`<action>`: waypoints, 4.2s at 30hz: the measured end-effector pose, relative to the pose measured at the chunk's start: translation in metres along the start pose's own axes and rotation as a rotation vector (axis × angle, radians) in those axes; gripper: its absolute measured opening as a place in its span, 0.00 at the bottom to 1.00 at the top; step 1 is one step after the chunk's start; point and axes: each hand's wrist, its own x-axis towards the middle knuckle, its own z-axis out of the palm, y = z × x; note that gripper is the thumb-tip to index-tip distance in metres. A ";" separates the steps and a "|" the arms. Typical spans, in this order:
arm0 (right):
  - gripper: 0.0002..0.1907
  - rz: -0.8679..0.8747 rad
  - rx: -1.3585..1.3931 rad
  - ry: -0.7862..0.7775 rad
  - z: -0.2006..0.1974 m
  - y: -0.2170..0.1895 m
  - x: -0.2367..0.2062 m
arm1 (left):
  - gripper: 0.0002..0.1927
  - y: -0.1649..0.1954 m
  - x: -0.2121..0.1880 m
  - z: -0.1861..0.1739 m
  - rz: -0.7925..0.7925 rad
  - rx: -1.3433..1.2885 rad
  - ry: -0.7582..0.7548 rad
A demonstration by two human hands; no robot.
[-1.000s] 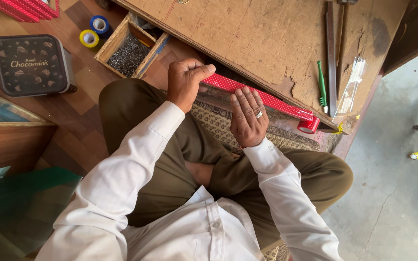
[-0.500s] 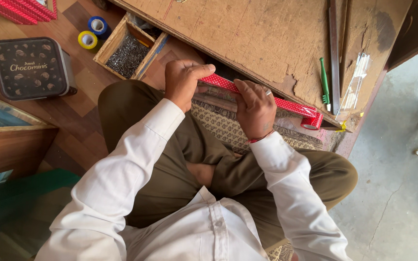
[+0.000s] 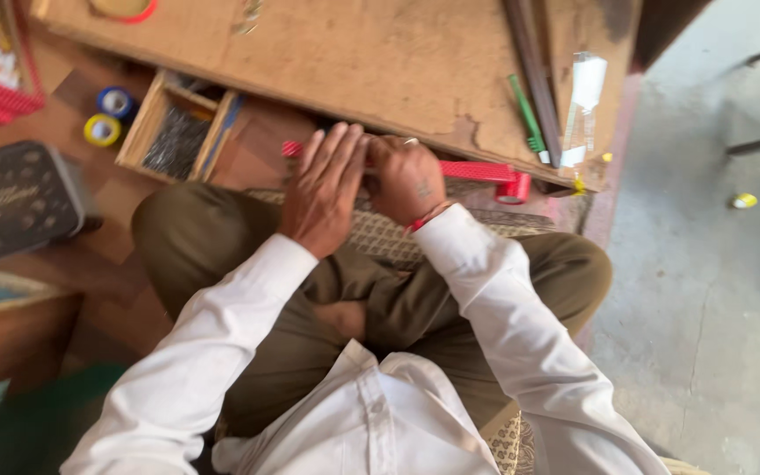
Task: The person sits on the floor and assembles a wooden picture frame by applying red patterned tape to the edges. They handle the frame, tape, and a thin wire, securing the tape around the perimeter and adjusting the wire.
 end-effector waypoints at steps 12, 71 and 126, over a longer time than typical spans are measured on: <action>0.16 0.157 0.132 0.580 -0.032 0.055 -0.101 | 0.31 0.021 0.016 0.074 0.159 -0.065 -0.190; 0.10 0.655 1.220 0.081 -0.048 0.161 -0.097 | 0.12 0.009 0.139 0.086 -0.434 -0.684 -1.068; 0.14 0.748 1.163 0.138 -0.025 0.173 -0.101 | 0.12 0.080 0.070 0.093 0.158 -0.189 -0.254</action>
